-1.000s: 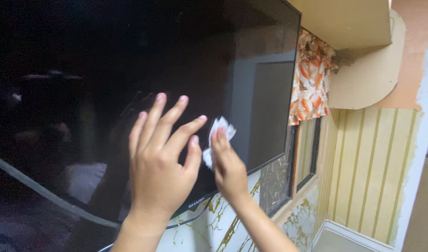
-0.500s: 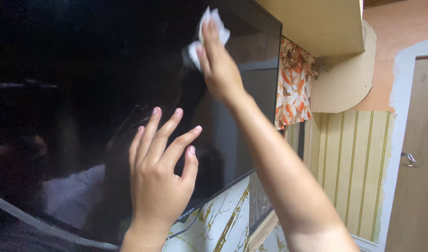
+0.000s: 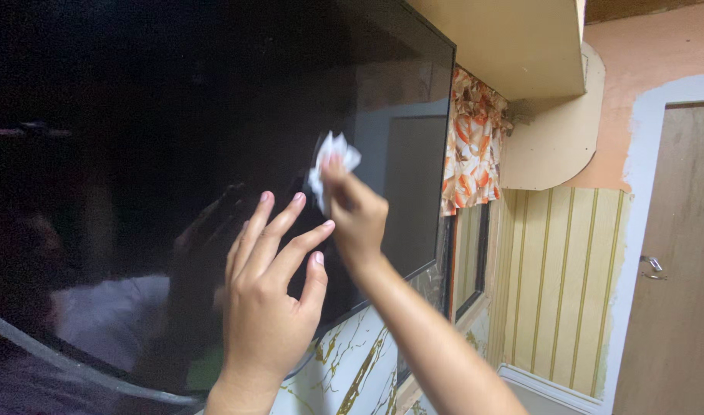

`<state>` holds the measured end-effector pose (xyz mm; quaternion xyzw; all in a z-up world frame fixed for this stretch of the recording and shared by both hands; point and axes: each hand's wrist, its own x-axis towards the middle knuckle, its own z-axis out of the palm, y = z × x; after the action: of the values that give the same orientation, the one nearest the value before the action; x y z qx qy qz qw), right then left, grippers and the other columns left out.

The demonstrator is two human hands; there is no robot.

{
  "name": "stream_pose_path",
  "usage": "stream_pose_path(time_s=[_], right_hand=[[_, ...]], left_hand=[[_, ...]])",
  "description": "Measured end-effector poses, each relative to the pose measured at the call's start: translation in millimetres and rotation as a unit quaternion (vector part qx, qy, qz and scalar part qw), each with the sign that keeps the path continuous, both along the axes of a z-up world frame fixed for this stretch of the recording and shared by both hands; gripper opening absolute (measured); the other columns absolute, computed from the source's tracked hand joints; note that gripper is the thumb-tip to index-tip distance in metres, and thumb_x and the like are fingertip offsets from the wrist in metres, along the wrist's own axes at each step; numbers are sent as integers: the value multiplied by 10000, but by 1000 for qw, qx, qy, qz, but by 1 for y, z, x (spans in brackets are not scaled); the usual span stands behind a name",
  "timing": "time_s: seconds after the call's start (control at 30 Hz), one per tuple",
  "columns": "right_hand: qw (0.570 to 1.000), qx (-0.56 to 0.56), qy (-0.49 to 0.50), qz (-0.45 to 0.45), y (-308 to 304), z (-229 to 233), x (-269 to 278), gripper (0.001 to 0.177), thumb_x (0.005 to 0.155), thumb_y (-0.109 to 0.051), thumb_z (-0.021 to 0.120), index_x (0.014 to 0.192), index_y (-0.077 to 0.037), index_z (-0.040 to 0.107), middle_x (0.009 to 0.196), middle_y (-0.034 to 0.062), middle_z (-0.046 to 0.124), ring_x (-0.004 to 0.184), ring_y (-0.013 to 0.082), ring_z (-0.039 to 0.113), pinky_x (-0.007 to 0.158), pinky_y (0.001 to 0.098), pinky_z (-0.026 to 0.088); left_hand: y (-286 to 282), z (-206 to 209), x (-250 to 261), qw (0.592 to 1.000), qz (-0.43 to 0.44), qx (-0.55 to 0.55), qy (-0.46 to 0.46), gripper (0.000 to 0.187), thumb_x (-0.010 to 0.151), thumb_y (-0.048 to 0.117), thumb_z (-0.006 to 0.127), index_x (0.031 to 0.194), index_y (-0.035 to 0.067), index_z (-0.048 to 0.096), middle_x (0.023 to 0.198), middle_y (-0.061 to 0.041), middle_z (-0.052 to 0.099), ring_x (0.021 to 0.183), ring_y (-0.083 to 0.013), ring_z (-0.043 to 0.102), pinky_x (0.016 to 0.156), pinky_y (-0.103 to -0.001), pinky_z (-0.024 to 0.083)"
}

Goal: The person wipes the screen and the frame of a wall-mounted television with a cloth.

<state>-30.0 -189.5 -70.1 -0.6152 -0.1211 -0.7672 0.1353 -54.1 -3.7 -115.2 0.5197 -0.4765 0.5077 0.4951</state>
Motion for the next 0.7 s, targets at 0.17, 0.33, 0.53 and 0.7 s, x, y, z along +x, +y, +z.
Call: stream_pose_path(time_s=[0.17,0.33,0.53,0.7], right_hand=[[998,-47,35,-1,1,-22,-11,277,946,-17,707,1218,-64,726,1255,174,741,1210,218,716,1021,320,567],[992,-108,2,-62,-26,46,11,286,1049,-47,648,1332,-92,664,1371,167,681,1330,259,655,1118,341,525],[985,-152,12,-83,-68,178,37,370,1090,-164,604,1454,-106,574,1445,208,597,1412,331,532,1140,356,468],[978,-184,41,-91,-66,222,32,414,1093,-188,582,1482,-65,514,1411,229,617,1336,393,573,1076,379,450]], left_hand=[[0,-10,-7,998,-66,6,-1,288,856,68,671,1117,133,773,1354,-72,688,1389,-326,549,1123,-465,436],[-1,-29,-16,998,-63,8,-30,325,788,72,671,1077,171,784,1306,-58,705,1339,-307,591,1068,-455,461],[-13,-45,5,994,-80,39,-59,296,782,106,689,1040,198,803,1290,-63,716,1329,-300,594,1054,-468,457],[-20,-51,15,990,-110,69,-58,281,784,105,702,1030,183,812,1264,-66,729,1322,-314,594,1044,-492,453]])
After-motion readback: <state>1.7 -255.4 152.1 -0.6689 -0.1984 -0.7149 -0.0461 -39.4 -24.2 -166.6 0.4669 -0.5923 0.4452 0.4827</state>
